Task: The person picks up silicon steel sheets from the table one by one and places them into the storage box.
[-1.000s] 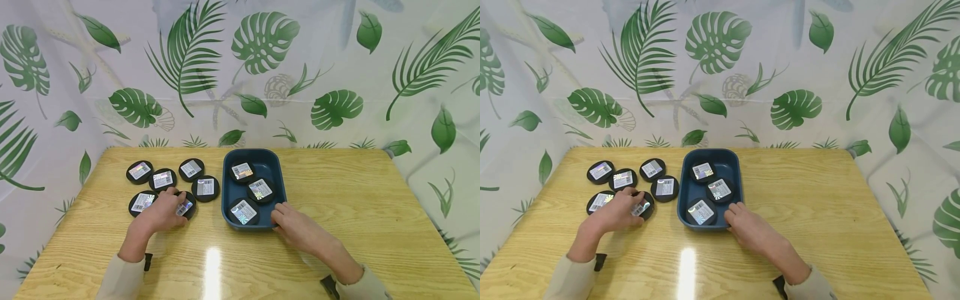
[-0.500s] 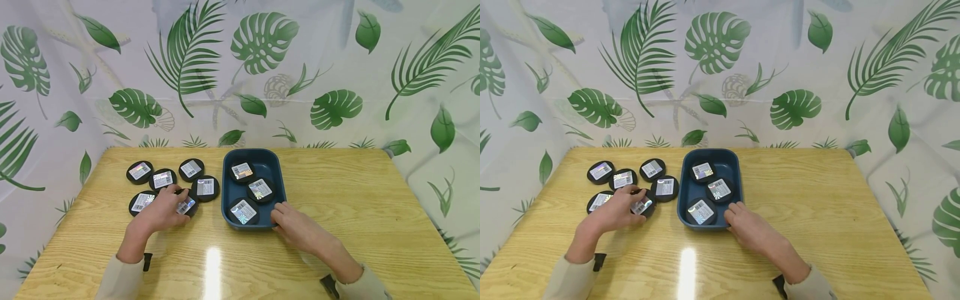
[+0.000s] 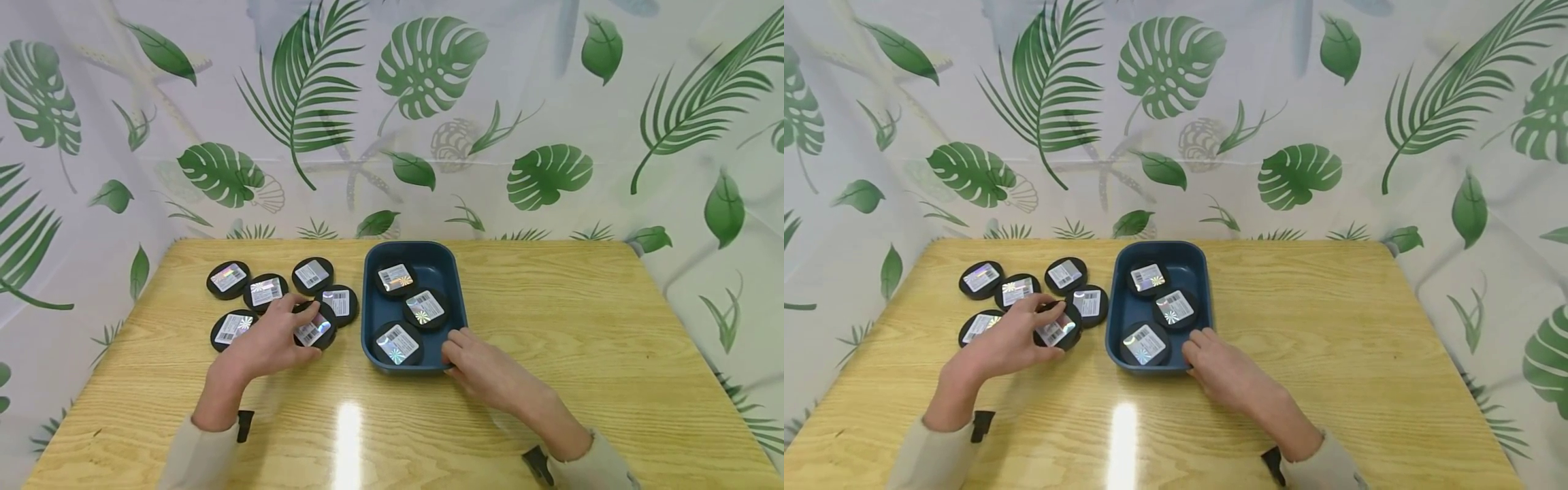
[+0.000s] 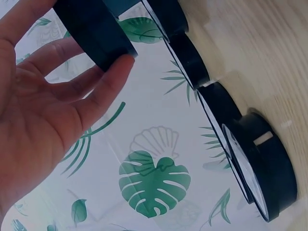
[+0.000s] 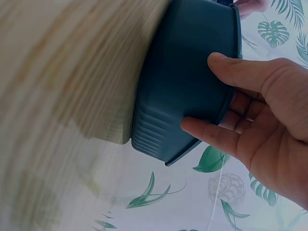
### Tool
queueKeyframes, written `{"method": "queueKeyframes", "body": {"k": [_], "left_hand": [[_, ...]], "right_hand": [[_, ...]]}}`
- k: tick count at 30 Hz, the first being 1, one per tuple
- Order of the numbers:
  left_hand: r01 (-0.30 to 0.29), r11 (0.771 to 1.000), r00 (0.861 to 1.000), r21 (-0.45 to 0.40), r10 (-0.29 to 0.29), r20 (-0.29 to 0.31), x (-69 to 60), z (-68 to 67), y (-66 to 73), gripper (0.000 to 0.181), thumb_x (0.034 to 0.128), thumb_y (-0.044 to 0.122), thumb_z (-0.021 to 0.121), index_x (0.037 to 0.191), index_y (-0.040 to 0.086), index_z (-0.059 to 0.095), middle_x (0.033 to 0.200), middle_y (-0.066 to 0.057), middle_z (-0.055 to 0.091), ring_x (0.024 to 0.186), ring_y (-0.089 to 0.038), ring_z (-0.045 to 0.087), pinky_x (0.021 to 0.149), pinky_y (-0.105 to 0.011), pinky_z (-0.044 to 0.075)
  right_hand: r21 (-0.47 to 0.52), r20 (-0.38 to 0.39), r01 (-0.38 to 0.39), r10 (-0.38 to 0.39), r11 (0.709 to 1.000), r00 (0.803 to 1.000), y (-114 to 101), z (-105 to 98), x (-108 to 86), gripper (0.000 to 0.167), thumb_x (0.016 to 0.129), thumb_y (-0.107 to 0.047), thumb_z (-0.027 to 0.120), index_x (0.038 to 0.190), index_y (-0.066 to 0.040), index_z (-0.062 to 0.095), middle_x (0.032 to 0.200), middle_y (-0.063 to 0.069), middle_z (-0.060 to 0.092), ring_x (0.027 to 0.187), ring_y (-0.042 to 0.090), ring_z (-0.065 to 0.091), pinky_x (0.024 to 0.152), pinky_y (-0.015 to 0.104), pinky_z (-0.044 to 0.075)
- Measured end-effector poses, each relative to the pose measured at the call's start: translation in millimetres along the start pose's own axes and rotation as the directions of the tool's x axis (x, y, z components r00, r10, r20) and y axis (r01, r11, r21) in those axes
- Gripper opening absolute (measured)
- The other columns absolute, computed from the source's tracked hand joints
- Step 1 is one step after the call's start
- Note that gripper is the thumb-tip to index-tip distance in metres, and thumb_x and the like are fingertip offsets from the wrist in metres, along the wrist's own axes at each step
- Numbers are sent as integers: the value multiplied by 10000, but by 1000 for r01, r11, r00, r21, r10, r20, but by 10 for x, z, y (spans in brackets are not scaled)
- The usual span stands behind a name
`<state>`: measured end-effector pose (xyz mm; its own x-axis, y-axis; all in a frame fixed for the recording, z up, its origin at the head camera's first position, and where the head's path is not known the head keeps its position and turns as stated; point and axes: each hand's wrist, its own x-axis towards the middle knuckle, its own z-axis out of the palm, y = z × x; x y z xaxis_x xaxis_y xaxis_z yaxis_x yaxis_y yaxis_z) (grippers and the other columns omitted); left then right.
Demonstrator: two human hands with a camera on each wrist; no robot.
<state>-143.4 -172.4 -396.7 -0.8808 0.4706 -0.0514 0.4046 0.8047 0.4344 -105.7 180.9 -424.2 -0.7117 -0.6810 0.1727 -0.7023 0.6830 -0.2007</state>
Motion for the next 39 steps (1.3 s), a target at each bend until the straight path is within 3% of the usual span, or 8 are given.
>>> {"method": "queueKeyframes", "body": {"k": [8, 21, 39], "left_hand": [[-59, 998, 997, 19, 60, -41, -8, -9, 112, 737, 810, 250, 817, 1425, -15, 508, 1437, -276, 415, 1290, -458, 425, 1001, -517, 449], [-205, 978, 971, 31, 207, -115, 50, 4, 248, 757, 765, 277, 862, 1406, 23, 549, 1415, -241, 451, 1258, -391, 481, 961, -461, 485], [-214, 977, 976, 14, 215, -45, 278, 21, 490, 762, 790, 351, 833, 1434, 78, 531, 1429, -180, 441, 1250, -320, 457, 972, -408, 485]], "right_hand": [[8, -18, 13, -13, 1000, 1000, 4, 8, 3, 245, 802, -17, 790, 836, -98, 561, 833, -23, 485, 794, 144, 467, 686, 279, 473], [11, -25, 29, -29, 1000, 999, 15, 42, -6, 238, 805, -23, 789, 839, -100, 566, 836, -24, 483, 790, 141, 459, 687, 274, 468], [29, -2, 6, -6, 1000, 1000, 19, -16, -13, 238, 815, -30, 786, 833, -116, 566, 828, -37, 480, 789, 132, 459, 685, 271, 462]]}}
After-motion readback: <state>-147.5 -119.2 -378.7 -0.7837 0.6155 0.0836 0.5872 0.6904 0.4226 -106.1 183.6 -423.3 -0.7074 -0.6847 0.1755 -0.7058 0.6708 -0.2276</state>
